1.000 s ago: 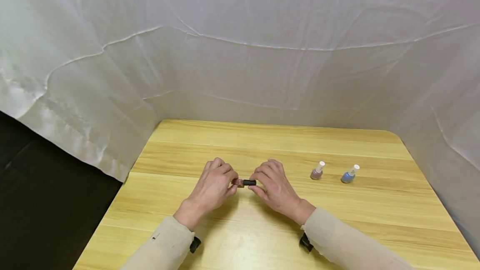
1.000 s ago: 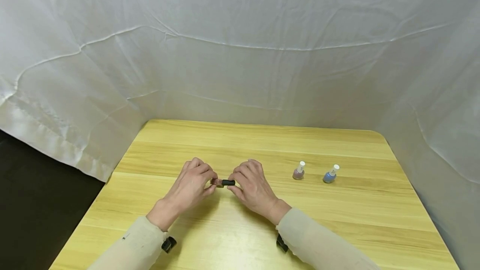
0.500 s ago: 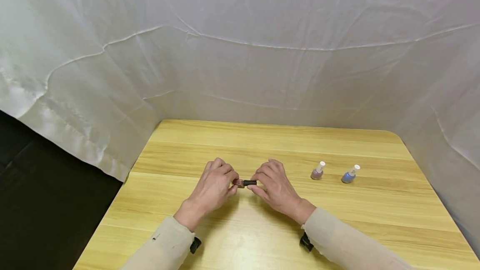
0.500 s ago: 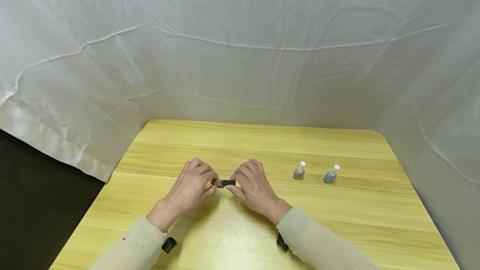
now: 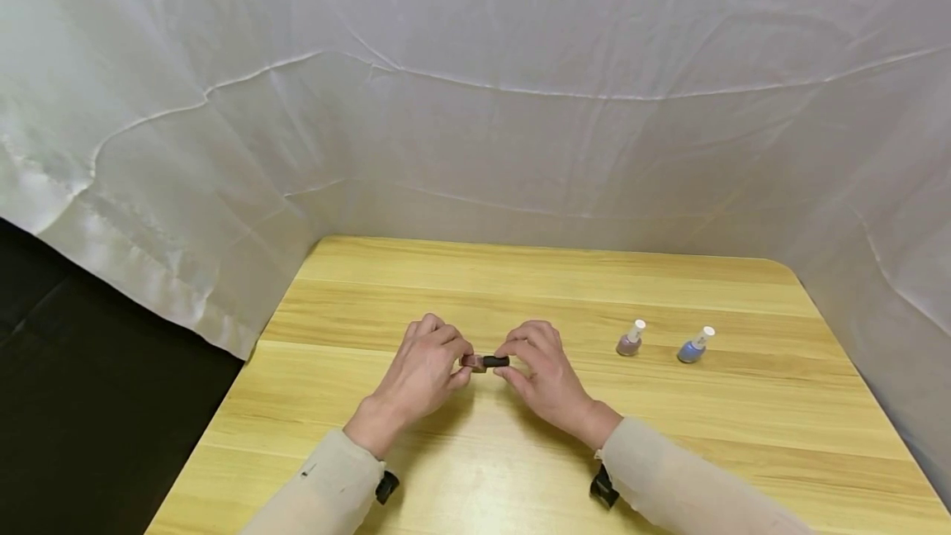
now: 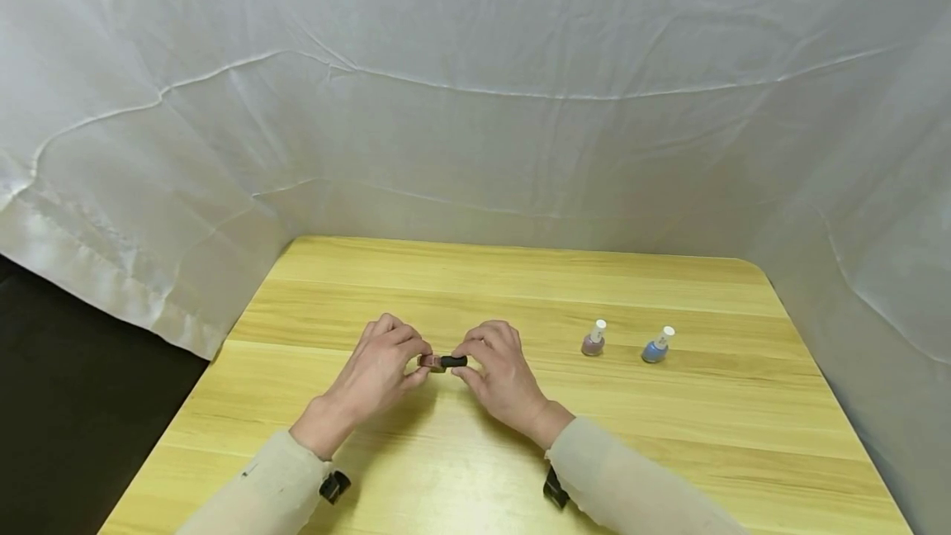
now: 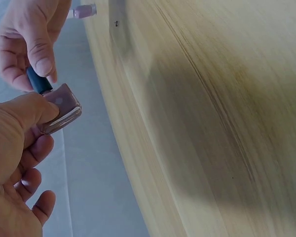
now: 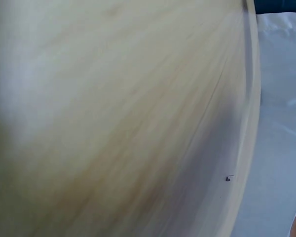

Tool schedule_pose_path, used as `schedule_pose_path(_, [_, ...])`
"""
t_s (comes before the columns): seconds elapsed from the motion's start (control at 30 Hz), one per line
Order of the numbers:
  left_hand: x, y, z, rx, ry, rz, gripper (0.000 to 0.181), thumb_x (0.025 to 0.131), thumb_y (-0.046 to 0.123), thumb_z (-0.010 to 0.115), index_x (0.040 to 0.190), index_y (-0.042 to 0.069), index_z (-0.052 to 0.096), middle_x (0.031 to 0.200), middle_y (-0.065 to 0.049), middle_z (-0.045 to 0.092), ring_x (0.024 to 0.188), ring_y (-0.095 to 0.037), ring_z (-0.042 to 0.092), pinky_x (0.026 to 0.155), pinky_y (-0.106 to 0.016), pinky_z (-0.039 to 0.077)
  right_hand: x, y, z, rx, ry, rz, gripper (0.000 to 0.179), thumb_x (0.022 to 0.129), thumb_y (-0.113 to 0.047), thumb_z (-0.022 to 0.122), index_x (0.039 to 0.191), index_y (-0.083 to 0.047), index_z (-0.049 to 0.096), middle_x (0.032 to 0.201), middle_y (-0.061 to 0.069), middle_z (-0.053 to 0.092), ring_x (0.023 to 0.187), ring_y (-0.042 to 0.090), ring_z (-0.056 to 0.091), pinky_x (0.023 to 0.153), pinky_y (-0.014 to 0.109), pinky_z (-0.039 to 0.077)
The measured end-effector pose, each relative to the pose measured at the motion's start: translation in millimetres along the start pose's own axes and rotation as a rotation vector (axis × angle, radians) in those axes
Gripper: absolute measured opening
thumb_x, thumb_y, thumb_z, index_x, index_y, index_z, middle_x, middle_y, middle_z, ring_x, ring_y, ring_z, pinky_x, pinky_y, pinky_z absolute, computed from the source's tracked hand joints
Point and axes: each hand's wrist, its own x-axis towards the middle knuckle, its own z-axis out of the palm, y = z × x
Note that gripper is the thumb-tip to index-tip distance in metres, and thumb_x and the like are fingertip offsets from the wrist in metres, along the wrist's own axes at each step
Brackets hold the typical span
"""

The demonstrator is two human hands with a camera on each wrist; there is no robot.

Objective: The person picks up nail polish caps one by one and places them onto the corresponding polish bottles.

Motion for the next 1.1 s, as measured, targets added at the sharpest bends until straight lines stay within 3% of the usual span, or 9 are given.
schedule_pose_path(0.27, [1.0,0.6,-0.5,0.004,0.014,0.008,0.009,0.091,0.027,0.085,0.09,0.022,0.077,0.098,0.008,0.073,0.097,-0.016,0.05,0.091,-0.036,0.044,0.4,1.2,1.3,0.022,0.05,-0.004,0.03,0.078,-0.009,0.091,0.1,-0.012,0.072,0.106,0.0,0.065,0.112,0.025,0.055,0.101,0.048,0.039])
schedule_pose_path(0.47, [1.3,0.9,-0.8,0.018,-0.001,0.006,0.01,0.092,0.027,0.084,0.09,0.021,0.076,0.098,0.008,0.072,0.097,-0.015,0.05,0.093,-0.037,0.045,-0.7,1.7,0.5,0.018,0.016,0.019,0.029,0.08,-0.014,0.091,0.102,-0.013,0.071,0.107,0.0,0.064,0.113,0.025,0.055,0.102,0.048,0.039])
schedule_pose_path(0.67, [1.4,0.6,-1.2,0.022,-0.007,-0.002,0.01,0.092,0.027,0.084,0.09,0.022,0.076,0.098,0.009,0.073,0.097,-0.015,0.05,0.093,-0.037,0.044,-0.5,2.5,-0.3,-0.025,0.004,-0.03,0.035,0.079,-0.015,0.092,0.107,-0.011,0.07,0.111,0.003,0.063,0.114,0.028,0.055,0.101,0.052,0.041])
schedule_pose_path(0.87, [1.3,0.6,-1.2,0.024,0.003,0.01,0.009,0.092,0.026,0.083,0.09,0.022,0.076,0.097,0.009,0.073,0.097,-0.015,0.051,0.093,-0.037,0.044,1.3,2.4,-1.6,-0.034,0.018,-0.058,0.027,0.082,-0.014,0.088,0.103,-0.013,0.07,0.108,0.001,0.064,0.112,0.026,0.055,0.1,0.051,0.042])
schedule_pose_path(1.1, [1.9,0.9,-1.1,0.035,0.01,0.019,0.008,0.092,0.025,0.083,0.09,0.021,0.076,0.097,0.009,0.072,0.097,-0.016,0.052,0.094,-0.038,0.045,1.2,4.8,-2.6,-0.056,0.029,-0.087,0.018,0.094,-0.03,0.079,0.1,-0.014,0.072,0.104,-0.001,0.065,0.11,0.025,0.056,0.1,0.051,0.042])
